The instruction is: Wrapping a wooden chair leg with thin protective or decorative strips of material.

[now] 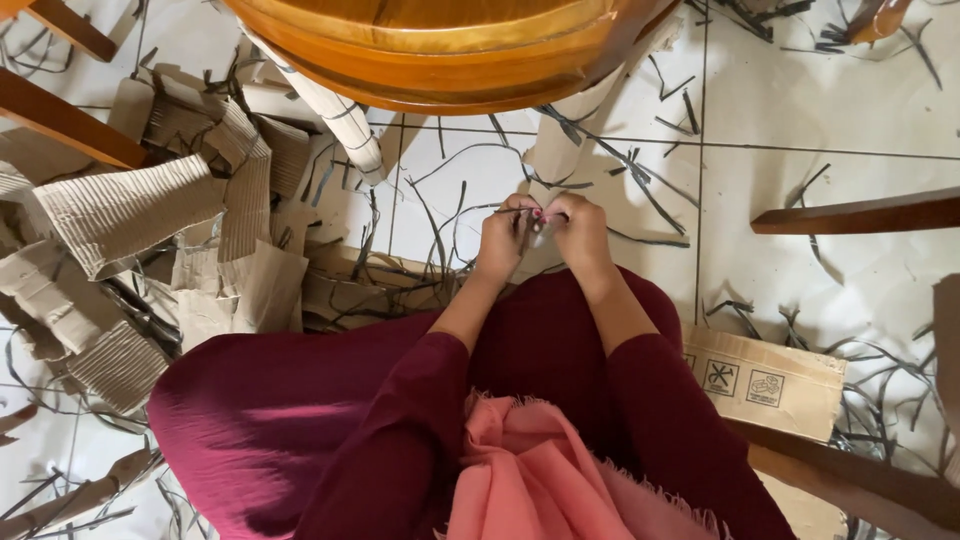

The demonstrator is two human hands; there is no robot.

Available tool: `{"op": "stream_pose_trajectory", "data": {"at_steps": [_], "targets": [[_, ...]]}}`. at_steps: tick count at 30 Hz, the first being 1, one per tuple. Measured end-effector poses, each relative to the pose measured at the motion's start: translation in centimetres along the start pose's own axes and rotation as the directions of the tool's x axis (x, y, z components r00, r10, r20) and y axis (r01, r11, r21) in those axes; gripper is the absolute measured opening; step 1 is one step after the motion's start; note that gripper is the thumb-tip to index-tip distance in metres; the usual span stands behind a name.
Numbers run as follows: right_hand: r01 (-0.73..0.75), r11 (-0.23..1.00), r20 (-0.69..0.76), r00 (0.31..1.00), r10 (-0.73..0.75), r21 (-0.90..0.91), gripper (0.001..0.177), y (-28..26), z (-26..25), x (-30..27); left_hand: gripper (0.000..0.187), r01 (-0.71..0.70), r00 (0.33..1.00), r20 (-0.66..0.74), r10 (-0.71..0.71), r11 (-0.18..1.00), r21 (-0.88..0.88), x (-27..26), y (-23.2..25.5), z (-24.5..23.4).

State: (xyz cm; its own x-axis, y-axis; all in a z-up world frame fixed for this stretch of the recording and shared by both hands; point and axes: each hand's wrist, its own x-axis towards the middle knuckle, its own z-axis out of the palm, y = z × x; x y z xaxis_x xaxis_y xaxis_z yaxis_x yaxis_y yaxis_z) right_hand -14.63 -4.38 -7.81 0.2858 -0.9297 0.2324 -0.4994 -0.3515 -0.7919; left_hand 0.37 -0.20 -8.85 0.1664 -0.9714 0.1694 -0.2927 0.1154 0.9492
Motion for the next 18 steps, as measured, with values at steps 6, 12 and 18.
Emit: {"op": "stream_pose_trajectory", "data": {"at_steps": [6, 12, 18], "targets": [[0.013, 0.996, -0.045, 0.999, -0.009, 0.094, 0.016, 0.2, 1.3, 0.9, 0.015, 0.011, 0.999, -0.032, -0.011, 1.0, 0.012, 1.6, -0.8, -0.6], [0.088, 0.989, -0.089, 0.993, -0.078, 0.122, 0.016, -1.1, 2.5, 3.3, 0.015, 0.022, 0.994, -0.107, -0.017, 0.999, 0.045, 3.8, 0.3, -2.3], [0.091, 0.982, -0.05, 0.995, -0.084, 0.163, 0.016, -2.4, 1.1, 4.1, 0.007, 0.127, 0.983, -0.126, -0.134, 0.99, -0.061, 4.4, -0.4, -3.4]]}}
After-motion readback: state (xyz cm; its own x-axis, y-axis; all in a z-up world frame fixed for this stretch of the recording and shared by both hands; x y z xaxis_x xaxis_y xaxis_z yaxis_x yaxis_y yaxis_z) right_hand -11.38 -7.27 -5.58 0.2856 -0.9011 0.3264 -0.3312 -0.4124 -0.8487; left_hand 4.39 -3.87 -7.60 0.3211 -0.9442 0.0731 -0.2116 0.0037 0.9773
